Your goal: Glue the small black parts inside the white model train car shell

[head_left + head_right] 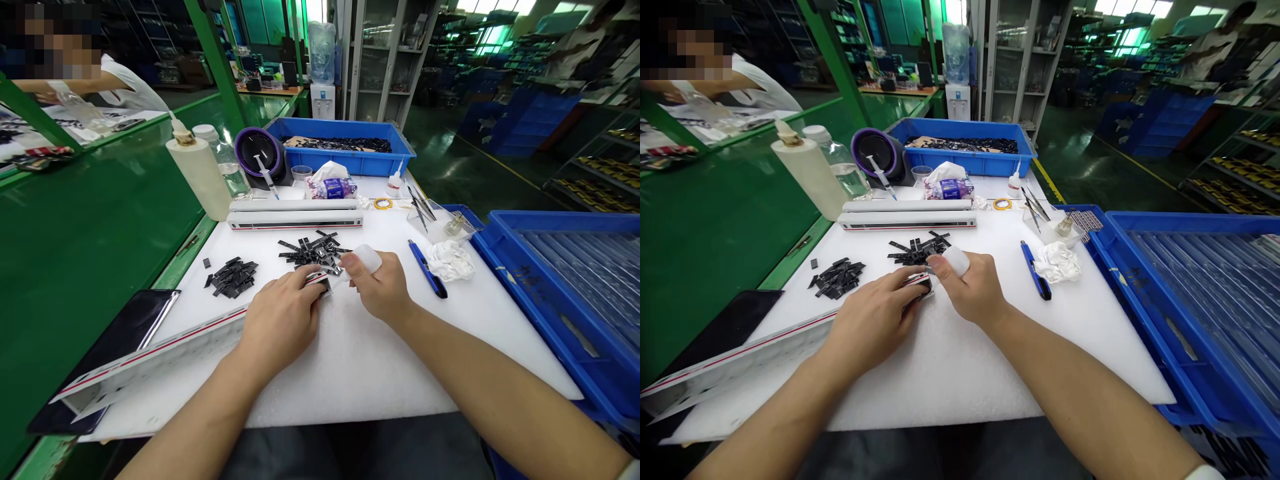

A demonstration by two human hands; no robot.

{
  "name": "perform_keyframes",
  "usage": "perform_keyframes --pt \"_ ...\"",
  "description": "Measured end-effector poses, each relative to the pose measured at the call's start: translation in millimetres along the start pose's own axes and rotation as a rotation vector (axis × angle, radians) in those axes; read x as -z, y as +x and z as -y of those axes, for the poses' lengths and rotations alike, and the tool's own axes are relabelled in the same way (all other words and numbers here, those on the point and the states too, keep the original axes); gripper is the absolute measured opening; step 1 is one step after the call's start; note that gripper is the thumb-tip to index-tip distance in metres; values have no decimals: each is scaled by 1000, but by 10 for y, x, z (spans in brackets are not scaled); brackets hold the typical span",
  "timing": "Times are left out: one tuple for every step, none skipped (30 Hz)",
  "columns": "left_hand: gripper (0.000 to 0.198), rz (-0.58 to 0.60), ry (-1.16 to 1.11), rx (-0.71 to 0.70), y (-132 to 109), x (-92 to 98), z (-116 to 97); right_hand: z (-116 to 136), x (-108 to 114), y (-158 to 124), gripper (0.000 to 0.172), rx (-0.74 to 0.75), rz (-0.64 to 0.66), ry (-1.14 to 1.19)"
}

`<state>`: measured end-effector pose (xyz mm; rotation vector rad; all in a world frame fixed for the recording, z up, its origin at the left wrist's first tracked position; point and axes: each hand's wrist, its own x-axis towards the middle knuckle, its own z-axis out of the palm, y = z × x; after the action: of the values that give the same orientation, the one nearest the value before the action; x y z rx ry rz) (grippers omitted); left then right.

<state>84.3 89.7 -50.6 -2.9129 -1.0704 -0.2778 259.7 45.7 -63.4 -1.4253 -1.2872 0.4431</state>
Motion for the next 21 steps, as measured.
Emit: perform_keyframes --pt "28 1 0 1 0 1 0 1 1 1 49 0 -1 -2" --pt "28 4 0 1 1 1 0 3 1 1 49 0 0 -4" --pt "28 6 0 2 3 2 -1 4 0 2 49 2 0 -6" --pt "28 7 1 2 5 3 -2 6 0 3 49 3 1 -7" --pt "28 7 2 4 7 5 -4 8 -1 4 49 6 2 -7" --pt "28 7 4 5 10 6 -6 10 -3 5 49 8 3 -4" --pt "28 8 6 7 11 7 -7 12 -4 6 49 8 4 -1" --pt "28 9 7 9 12 8 -9 14 -5 7 49 6 5 3" --pt "29 9 8 12 12 8 -9 16 -6 8 49 1 4 6" --pt "29 9 8 14 11 9 -9 17 -6 8 49 -4 2 7" --pt "29 7 7 14 11 9 -9 18 -5 9 49 -8 -1 7" --pt "29 5 5 14 10 10 -8 18 -4 10 49 -11 -4 7" --pt "29 2 4 13 9 10 -7 19 -2 11 50 -12 -6 6" --pt "29 1 4 11 9 10 -7 19 0 13 50 -11 -7 4" --pt "30 1 5 10 10 11 -6 19 3 14 50 -11 -8 2" --pt "30 2 8 10 11 11 -6 18 6 16 51 -12 -8 -1" --pt "30 5 11 11 13 11 -6 18 8 18 51 -12 -9 -4" --pt "29 7 14 11 14 12 -7 18 11 19 51 -11 -10 -7" --pt "29 9 18 13 15 13 -7 17 13 20 51 -10 -11 -8" --pt "29 10 21 13 16 14 -8 16 15 21 51 -7 -13 -9" --pt "29 11 23 13 16 14 -9 15 16 21 51 -3 -14 -8"
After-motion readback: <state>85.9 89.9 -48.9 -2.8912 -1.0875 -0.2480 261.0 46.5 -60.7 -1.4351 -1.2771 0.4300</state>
